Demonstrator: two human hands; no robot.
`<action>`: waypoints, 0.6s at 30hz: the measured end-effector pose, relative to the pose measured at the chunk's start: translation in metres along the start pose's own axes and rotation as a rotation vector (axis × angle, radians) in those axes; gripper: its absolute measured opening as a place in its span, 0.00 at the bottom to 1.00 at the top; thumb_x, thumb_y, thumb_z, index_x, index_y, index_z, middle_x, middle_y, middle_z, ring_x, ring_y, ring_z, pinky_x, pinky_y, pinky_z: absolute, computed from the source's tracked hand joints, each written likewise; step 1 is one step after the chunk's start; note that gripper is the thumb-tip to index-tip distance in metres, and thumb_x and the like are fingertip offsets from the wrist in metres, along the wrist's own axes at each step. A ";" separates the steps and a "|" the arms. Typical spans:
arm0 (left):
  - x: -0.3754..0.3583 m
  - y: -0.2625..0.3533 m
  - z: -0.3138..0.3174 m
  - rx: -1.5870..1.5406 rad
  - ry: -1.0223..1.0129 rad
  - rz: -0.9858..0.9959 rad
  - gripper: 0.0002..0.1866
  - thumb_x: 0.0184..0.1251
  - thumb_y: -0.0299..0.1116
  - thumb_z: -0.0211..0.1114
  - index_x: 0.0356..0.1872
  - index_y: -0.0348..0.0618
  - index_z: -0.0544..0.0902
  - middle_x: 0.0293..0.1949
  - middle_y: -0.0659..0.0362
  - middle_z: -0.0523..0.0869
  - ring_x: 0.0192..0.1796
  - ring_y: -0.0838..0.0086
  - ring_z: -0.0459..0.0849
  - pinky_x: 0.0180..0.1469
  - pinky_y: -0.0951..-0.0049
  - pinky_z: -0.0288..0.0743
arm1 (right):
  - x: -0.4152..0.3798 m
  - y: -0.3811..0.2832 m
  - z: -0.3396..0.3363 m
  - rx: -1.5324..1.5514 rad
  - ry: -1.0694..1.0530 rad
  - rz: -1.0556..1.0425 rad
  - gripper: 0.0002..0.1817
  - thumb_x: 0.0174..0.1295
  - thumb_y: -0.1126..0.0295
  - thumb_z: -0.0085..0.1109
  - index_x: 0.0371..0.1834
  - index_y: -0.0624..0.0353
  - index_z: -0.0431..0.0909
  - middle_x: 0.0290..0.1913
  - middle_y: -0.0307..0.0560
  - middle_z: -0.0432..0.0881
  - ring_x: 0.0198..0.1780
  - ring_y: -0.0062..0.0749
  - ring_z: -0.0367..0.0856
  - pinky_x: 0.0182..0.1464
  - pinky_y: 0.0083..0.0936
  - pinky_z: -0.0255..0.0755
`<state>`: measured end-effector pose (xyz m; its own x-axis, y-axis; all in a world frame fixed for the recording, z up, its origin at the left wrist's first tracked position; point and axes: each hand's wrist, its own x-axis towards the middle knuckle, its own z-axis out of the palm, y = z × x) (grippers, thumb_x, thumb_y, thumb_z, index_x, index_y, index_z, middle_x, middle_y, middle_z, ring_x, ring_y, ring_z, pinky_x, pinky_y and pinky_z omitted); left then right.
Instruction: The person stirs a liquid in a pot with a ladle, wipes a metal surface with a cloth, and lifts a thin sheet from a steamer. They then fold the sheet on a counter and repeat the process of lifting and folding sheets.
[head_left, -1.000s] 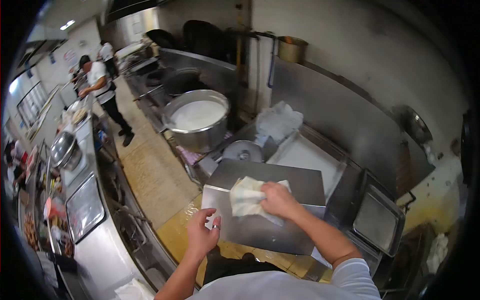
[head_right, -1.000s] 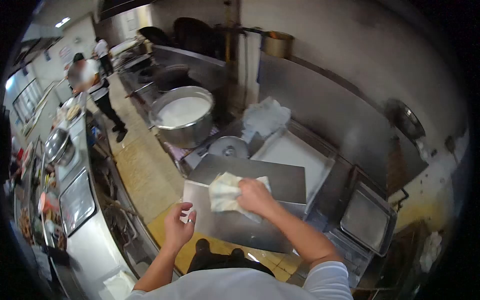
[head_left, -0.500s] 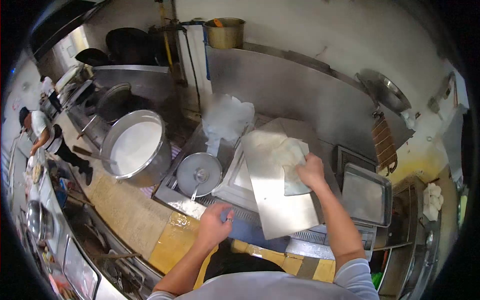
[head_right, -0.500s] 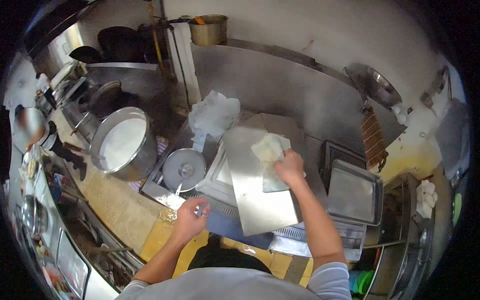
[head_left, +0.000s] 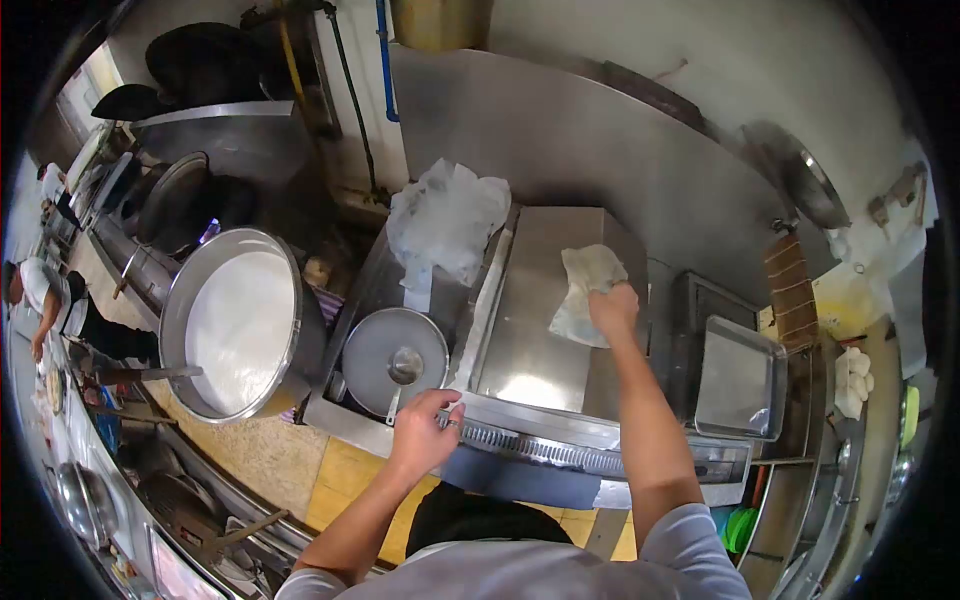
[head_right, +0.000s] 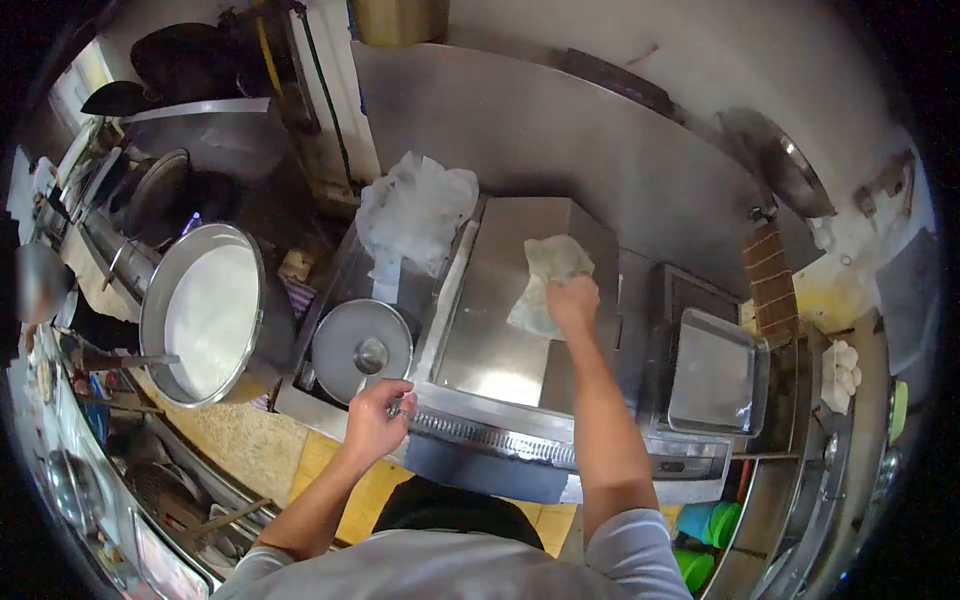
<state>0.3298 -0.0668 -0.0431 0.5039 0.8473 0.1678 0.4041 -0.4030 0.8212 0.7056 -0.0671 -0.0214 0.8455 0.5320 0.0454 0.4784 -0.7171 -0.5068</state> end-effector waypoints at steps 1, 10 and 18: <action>0.003 -0.003 -0.001 0.001 -0.010 0.003 0.08 0.66 0.27 0.74 0.45 0.40 0.89 0.42 0.48 0.92 0.40 0.56 0.91 0.43 0.60 0.85 | 0.000 -0.002 0.005 0.005 0.002 0.015 0.22 0.57 0.65 0.66 0.47 0.75 0.84 0.51 0.75 0.87 0.57 0.70 0.86 0.62 0.52 0.79; 0.015 -0.016 -0.005 -0.031 -0.043 -0.028 0.10 0.65 0.27 0.74 0.46 0.39 0.90 0.42 0.47 0.92 0.40 0.55 0.91 0.43 0.60 0.85 | 0.001 0.004 0.039 0.015 0.056 0.074 0.23 0.55 0.64 0.69 0.46 0.75 0.83 0.50 0.76 0.87 0.56 0.72 0.85 0.62 0.53 0.79; 0.022 -0.018 -0.004 -0.067 -0.064 -0.041 0.10 0.64 0.28 0.73 0.45 0.40 0.89 0.43 0.47 0.91 0.45 0.52 0.91 0.49 0.56 0.84 | -0.004 0.009 0.043 0.026 0.061 0.109 0.25 0.54 0.63 0.69 0.49 0.74 0.83 0.52 0.76 0.86 0.58 0.70 0.85 0.62 0.53 0.78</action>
<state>0.3311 -0.0394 -0.0516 0.5365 0.8379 0.1004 0.3747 -0.3431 0.8613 0.6961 -0.0561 -0.0635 0.9056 0.4223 0.0410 0.3771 -0.7570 -0.5336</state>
